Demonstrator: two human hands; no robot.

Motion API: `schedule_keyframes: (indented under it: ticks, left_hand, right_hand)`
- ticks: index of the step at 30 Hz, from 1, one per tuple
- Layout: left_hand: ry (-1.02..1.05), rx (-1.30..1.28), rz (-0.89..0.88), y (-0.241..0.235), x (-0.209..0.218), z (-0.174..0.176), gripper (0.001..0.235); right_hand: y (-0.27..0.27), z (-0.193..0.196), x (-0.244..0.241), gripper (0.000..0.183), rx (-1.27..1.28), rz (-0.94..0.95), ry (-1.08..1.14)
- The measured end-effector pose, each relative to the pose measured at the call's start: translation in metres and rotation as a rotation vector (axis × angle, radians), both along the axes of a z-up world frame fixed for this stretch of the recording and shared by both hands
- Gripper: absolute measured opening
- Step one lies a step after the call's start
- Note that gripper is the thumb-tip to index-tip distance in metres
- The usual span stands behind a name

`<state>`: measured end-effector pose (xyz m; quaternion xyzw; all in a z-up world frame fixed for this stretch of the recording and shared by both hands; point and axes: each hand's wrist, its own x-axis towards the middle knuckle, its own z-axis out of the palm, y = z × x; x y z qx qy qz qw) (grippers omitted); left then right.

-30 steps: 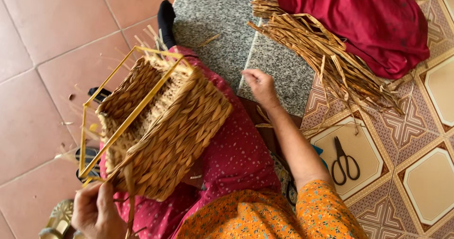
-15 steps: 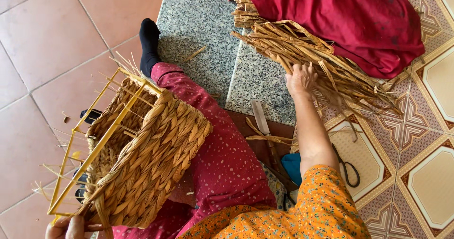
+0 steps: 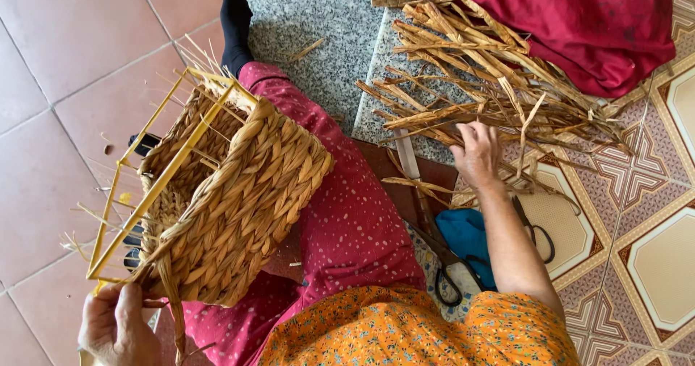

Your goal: The person weaves a rectangular basket using dried palm leaves, interlacing them through a yellow wire frame. They occasionally trim excess material with scissors and continue weaving around the frame.

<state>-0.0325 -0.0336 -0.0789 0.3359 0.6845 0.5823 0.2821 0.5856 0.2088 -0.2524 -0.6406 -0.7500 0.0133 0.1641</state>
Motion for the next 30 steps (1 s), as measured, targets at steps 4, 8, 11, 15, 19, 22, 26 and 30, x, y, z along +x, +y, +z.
schedule_keyframes:
  ticks: [4,8,11,15,19,22,26,30]
  left_hand:
    - [0.082,0.023,-0.001,0.001,0.011,0.004,0.013]
    - [0.124,0.067,-0.002,0.005,0.023,0.013,0.012]
    - [0.256,0.067,0.015,0.008,0.037,0.033,0.022]
    - [0.874,0.021,0.061,0.015,0.063,0.072,0.018]
    - [0.919,0.093,0.036,0.014,0.105,0.093,0.014]
    - [0.719,0.236,-0.284,0.031,0.129,0.093,0.026]
    - [0.404,0.226,-0.483,0.061,0.167,0.087,0.047]
    - [0.139,0.333,-0.430,0.062,0.176,0.067,0.037]
  right_hand:
    - [0.011,0.002,-0.044,0.012,-0.014,0.103,0.063]
    - [0.039,0.006,-0.076,0.022,0.174,0.173,0.045]
    - [0.054,0.014,-0.091,0.017,0.167,0.240,-0.006]
    - [0.063,0.040,-0.103,0.011,0.196,0.286,0.019]
    - [0.045,0.098,-0.129,0.014,0.270,0.365,0.139]
    - [0.011,0.157,-0.165,0.005,0.180,0.540,0.377]
    - [-0.037,0.229,-0.217,0.010,-0.071,0.799,0.735]
    - [-0.072,0.261,-0.266,0.019,-0.241,0.908,0.832]
